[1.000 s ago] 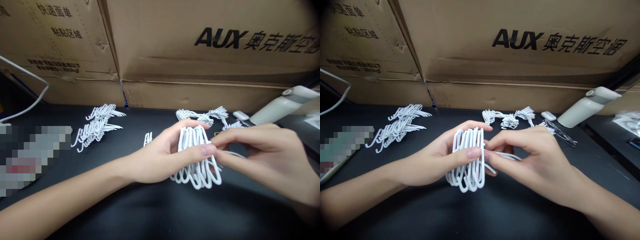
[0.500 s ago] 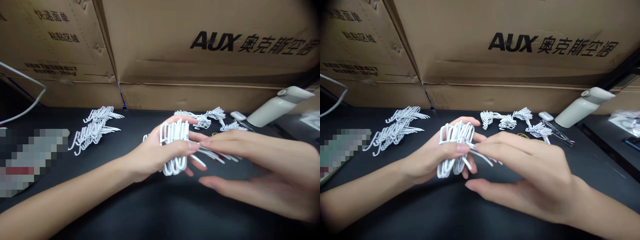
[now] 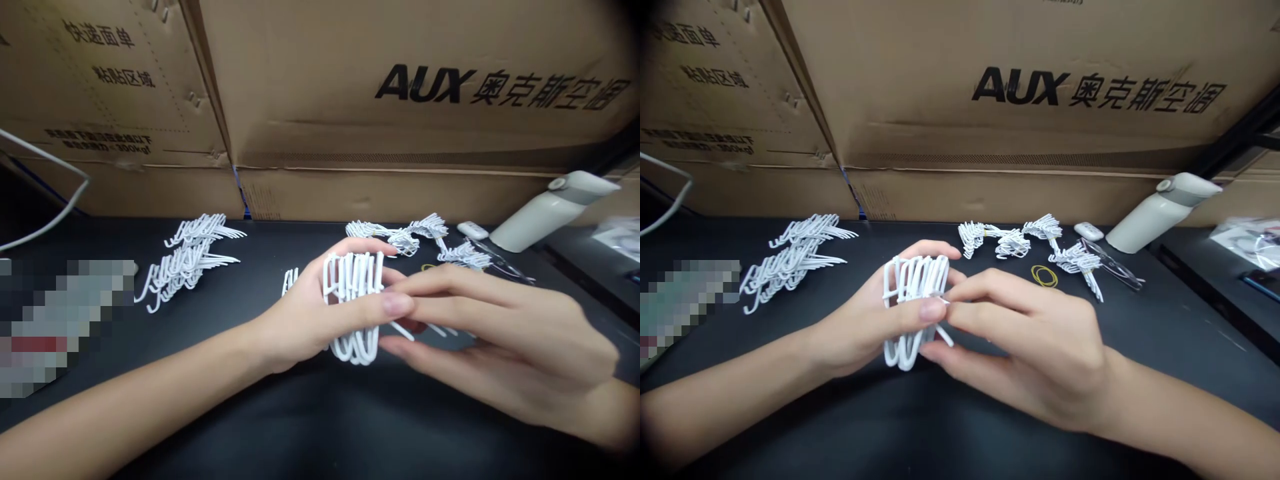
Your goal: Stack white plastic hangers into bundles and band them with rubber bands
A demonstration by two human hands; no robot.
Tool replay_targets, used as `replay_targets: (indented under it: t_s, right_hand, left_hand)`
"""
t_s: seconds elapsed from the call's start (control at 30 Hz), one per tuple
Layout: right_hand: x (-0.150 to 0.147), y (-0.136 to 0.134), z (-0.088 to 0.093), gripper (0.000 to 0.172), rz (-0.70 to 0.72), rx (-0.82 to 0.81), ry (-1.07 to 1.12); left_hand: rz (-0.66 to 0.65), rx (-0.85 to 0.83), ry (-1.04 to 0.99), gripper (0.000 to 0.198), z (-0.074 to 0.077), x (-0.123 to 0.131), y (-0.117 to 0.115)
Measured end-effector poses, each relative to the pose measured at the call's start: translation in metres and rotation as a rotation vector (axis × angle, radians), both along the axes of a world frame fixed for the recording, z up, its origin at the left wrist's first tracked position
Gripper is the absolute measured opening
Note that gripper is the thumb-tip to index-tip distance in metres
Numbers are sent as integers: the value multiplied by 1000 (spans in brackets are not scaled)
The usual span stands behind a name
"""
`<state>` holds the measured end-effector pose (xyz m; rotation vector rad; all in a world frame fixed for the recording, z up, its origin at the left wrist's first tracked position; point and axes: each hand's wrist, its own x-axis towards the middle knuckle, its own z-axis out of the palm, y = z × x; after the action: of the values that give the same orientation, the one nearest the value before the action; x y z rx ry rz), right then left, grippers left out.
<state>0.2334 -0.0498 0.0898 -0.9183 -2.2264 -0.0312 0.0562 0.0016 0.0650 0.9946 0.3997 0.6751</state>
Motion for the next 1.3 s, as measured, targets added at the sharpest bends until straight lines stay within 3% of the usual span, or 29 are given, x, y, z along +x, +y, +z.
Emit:
replay_targets:
  t_s: [0.2, 0.33, 0.53, 0.73, 1.03, 1.3]
  right_hand:
    - [3, 0, 2, 13, -21, -27, 62]
    - [2, -1, 3, 18, -70, -84, 205]
    - [4, -3, 7, 16, -88, -99, 194]
    - [4, -2, 4, 14, -96, -79, 172]
    - [-3, 3, -1, 18, -100, 81, 58]
    - [-5, 15, 3, 25, 15, 90, 191]
  left_hand:
    - [-104, 32, -3, 57, 5, -7, 5]
    - [-131, 47, 15, 51, 11, -11, 6]
    - [-148, 121, 46, 55, 16, -12, 6]
    - [-178, 68, 93, 68, 12, -12, 7]
    - [-93, -6, 34, 62, 8, -9, 7]
    - [23, 45, 27, 52, 19, -8, 7]
